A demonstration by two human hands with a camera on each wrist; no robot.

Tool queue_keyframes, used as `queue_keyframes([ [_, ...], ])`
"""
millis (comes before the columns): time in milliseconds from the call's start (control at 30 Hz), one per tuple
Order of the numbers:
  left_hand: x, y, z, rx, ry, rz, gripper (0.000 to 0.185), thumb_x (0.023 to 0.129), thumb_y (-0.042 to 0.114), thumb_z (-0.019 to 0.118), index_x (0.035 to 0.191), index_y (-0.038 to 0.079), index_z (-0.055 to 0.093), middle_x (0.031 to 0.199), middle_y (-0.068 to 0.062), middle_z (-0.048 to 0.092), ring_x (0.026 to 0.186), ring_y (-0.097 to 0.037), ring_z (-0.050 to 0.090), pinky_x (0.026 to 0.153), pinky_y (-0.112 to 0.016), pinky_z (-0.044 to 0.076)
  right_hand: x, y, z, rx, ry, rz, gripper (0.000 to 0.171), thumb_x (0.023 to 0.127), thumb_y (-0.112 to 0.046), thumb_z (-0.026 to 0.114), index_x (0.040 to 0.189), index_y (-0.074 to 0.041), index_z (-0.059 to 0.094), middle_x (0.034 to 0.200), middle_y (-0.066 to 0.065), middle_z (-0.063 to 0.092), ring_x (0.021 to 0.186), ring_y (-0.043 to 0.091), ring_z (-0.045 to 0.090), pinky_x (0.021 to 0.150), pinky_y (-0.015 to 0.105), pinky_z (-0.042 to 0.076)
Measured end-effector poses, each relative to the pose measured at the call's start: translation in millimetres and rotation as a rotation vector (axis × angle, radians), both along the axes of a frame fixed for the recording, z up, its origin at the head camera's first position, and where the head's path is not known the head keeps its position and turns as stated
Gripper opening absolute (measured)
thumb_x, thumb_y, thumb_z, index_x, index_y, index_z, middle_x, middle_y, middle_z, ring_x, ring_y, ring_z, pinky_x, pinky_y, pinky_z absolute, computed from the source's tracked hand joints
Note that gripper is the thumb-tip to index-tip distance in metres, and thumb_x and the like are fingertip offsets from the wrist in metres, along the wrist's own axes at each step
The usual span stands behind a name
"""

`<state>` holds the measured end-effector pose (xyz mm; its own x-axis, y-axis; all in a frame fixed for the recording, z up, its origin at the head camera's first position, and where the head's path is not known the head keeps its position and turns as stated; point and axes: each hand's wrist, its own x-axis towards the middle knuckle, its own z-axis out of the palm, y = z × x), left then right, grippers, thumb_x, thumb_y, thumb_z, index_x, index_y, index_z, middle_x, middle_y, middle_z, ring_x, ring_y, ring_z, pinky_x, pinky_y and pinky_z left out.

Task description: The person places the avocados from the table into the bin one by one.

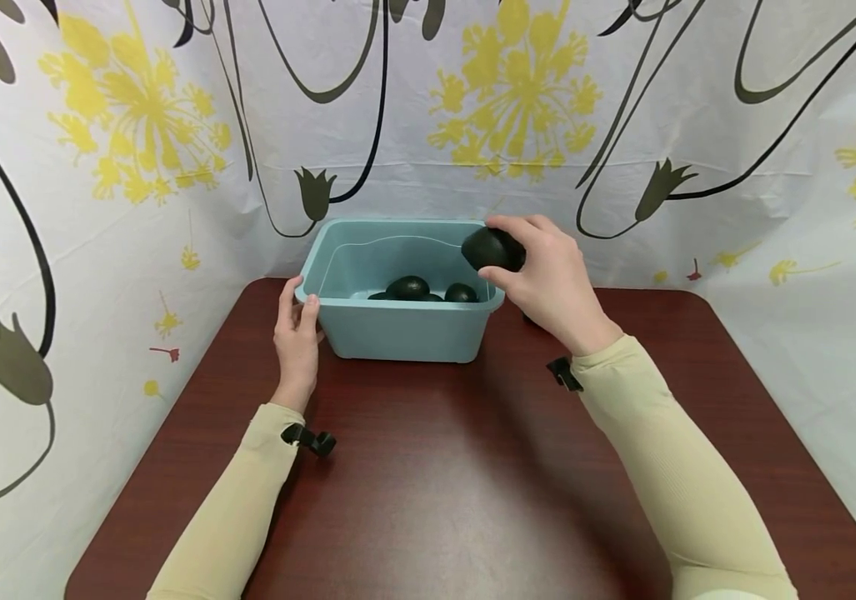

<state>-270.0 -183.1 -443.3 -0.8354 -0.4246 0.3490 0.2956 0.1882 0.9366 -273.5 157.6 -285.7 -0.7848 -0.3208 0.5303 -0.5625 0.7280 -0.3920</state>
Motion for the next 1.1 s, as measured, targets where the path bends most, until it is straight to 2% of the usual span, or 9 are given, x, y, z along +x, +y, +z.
queue_keyframes([
  [267, -0.2, 0.6, -0.2, 0.004, 0.004, 0.005, 0.049, 0.102, 0.04, 0.059, 0.149, 0.03, 0.047, 0.126, -0.009, 0.061, 0.11, -0.02, 0.056, 0.096, -0.047, 0.044, -4.8, -13.7, 9.9, 0.003, -0.031, 0.046, 0.059, 0.085, -0.026, 0.083, 0.14, -0.028, 0.061, 0.131, 0.004, 0.059, 0.114, 0.026, 0.056, 0.091, 0.049, 0.044],
  [567, -0.5, 0.5, -0.7, 0.007, 0.004, 0.002, 0.048, 0.102, 0.039, 0.059, 0.148, 0.03, 0.048, 0.126, -0.007, 0.061, 0.11, -0.019, 0.056, 0.096, -0.046, 0.044, -9.3, -24.6, 17.2, 0.025, -0.066, 0.092, 0.055, 0.085, -0.018, 0.082, 0.136, -0.027, 0.063, 0.127, 0.0, 0.058, 0.107, 0.022, 0.054, 0.084, 0.043, 0.046],
  [867, -0.3, -0.5, 1.3, 0.007, 0.017, -0.011, 0.048, 0.103, 0.037, 0.058, 0.148, 0.03, 0.047, 0.129, -0.008, 0.06, 0.112, -0.018, 0.056, 0.096, -0.046, 0.044, -18.6, -41.4, 32.8, 0.066, -0.11, 0.147, 0.056, 0.086, -0.025, 0.081, 0.137, -0.03, 0.061, 0.131, -0.002, 0.058, 0.107, 0.02, 0.053, 0.086, 0.042, 0.044],
  [1100, -1.0, -0.7, -0.8, 0.008, 0.005, -0.001, 0.048, 0.102, 0.039, 0.059, 0.148, 0.031, 0.048, 0.127, -0.008, 0.06, 0.112, -0.019, 0.056, 0.097, -0.047, 0.044, -29.4, -58.7, 35.5, 0.128, -0.137, 0.199, 0.057, 0.085, -0.026, 0.082, 0.138, -0.024, 0.061, 0.137, 0.0, 0.057, 0.114, 0.022, 0.053, 0.09, 0.042, 0.045],
])
